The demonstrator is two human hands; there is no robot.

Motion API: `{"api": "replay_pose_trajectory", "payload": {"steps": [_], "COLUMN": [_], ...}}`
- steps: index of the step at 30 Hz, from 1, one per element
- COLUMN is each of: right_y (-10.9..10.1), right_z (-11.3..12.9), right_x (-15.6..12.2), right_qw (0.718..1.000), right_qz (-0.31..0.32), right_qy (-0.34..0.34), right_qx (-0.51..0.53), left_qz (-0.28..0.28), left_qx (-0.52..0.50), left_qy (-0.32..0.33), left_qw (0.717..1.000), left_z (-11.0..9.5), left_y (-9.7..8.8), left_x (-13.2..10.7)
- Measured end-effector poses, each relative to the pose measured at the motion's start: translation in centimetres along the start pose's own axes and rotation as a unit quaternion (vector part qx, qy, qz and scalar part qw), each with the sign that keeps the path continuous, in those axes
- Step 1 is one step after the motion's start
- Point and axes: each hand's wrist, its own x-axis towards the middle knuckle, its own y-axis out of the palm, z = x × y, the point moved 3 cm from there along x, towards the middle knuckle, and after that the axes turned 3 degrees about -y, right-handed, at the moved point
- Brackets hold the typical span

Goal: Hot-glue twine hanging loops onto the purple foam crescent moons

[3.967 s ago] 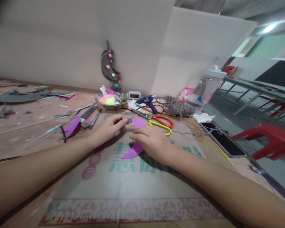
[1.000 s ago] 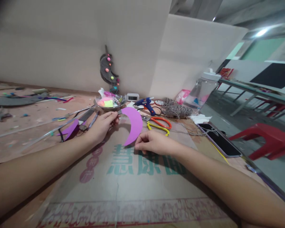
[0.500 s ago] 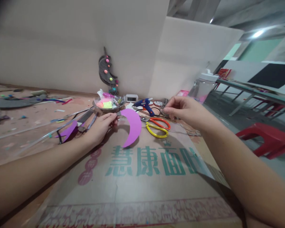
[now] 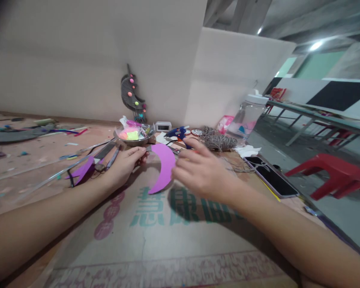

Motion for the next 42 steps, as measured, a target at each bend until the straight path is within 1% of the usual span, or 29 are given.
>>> {"api": "replay_pose_trajectory", "payload": {"steps": [1, 3, 5, 7, 10, 12, 13, 16, 18, 19, 22, 24, 26, 28, 30, 31, 32, 33, 34, 35, 36, 37, 38, 39, 40, 41, 42], "right_y": [0.4, 1.2, 1.9, 2.3, 2.3, 1.6, 1.1, -0.7, -1.4, -1.4, -0.2, 1.1, 2.4, 3.6, 4.5, 4.8, 4.9, 4.7, 4.4, 3.9, 3.3, 2.6, 2.0, 1.6, 1.4, 1.5, 1.7], "right_z": [1.0, 2.1, 2.5, 2.3, 1.7, 1.2, 0.9, 0.0, -0.7, -1.0, -1.9, -2.5, -2.9, -3.1, -3.0, -3.0, -3.0, -3.1, -3.2, -3.4, -3.6, -3.8, -3.8, -3.8, -3.8, -3.7, -3.7], "right_x": [-0.2, -0.4, -0.5, -0.6, -0.7, -0.9, -1.0, -1.0, -0.7, -0.5, 0.1, 0.2, 0.2, 0.0, -0.1, -0.2, -0.2, -0.3, -0.4, -0.5, -0.6, -0.7, -0.9, -1.0, -1.1, -1.2, -1.4], "right_qw": [0.999, 0.992, 0.986, 0.984, 0.99, 0.994, 0.995, 0.994, 0.99, 0.989, 0.982, 0.972, 0.957, 0.936, 0.907, 0.893, 0.881, 0.876, 0.876, 0.883, 0.896, 0.915, 0.934, 0.951, 0.964, 0.973, 0.978], "right_qz": [0.027, 0.063, 0.073, 0.082, 0.095, 0.08, 0.06, -0.027, -0.065, -0.07, -0.057, -0.042, -0.023, 0.003, 0.028, 0.029, 0.018, -0.007, -0.045, -0.093, -0.144, -0.189, -0.221, -0.237, -0.234, -0.215, -0.18], "right_qy": [-0.046, -0.106, -0.138, -0.143, -0.092, -0.047, -0.023, 0.063, 0.112, 0.128, 0.176, 0.221, 0.26, 0.29, 0.312, 0.322, 0.33, 0.335, 0.338, 0.335, 0.32, 0.289, 0.242, 0.183, 0.122, 0.067, 0.017], "right_qx": [-0.007, -0.022, -0.05, -0.067, -0.055, -0.063, -0.074, -0.089, -0.047, -0.019, 0.047, 0.073, 0.124, 0.201, 0.282, 0.314, 0.338, 0.348, 0.341, 0.315, 0.271, 0.211, 0.142, 0.073, 0.008, -0.052, -0.105], "left_qz": [-0.001, 0.001, 0.003, 0.005, 0.011, 0.015, 0.018, 0.026, 0.034, 0.039, 0.058, 0.062, 0.061, 0.06, 0.063, 0.065, 0.064, 0.059, 0.049, 0.036, 0.024, 0.019, 0.022, 0.034, 0.052, 0.069, 0.083], "left_qx": [0.002, 0.004, 0.004, 0.004, 0.018, 0.027, 0.029, 0.059, 0.116, 0.148, 0.204, 0.209, 0.209, 0.212, 0.213, 0.212, 0.207, 0.197, 0.182, 0.164, 0.149, 0.139, 0.137, 0.143, 0.151, 0.157, 0.159], "left_qy": [0.003, 0.003, -0.005, -0.012, -0.003, 0.0, -0.003, 0.002, 0.028, 0.044, 0.078, 0.086, 0.094, 0.107, 0.118, 0.122, 0.124, 0.124, 0.124, 0.124, 0.123, 0.121, 0.117, 0.111, 0.103, 0.096, 0.09], "left_qw": [1.0, 1.0, 1.0, 1.0, 1.0, 1.0, 0.999, 0.998, 0.992, 0.987, 0.974, 0.972, 0.971, 0.97, 0.968, 0.967, 0.968, 0.971, 0.974, 0.978, 0.981, 0.983, 0.983, 0.983, 0.982, 0.98, 0.98], "left_z": [0.0, -0.1, -0.1, -0.2, -0.3, -0.4, -0.5, -1.0, -1.7, -2.0, -2.5, -2.5, -2.4, -2.3, -2.3, -2.3, -2.3, -2.4, -2.4, -2.4, -2.4, -2.3, -2.1, -1.9, -1.7, -1.5, -1.3], "left_y": [0.1, 0.2, 0.3, 0.3, 0.4, 0.4, 0.4, 0.6, 0.8, 0.9, 1.3, 1.4, 1.5, 1.4, 1.4, 1.4, 1.4, 1.3, 1.2, 1.1, 1.0, 1.0, 0.9, 1.0, 1.1, 1.1, 1.2], "left_x": [0.0, -0.1, -0.2, -0.2, -0.2, -0.3, -0.4, -0.8, -1.3, -1.5, -2.1, -2.2, -2.3, -2.3, -2.4, -2.4, -2.4, -2.5, -2.5, -2.5, -2.5, -2.4, -2.4, -2.2, -2.1, -2.0, -1.9]}}
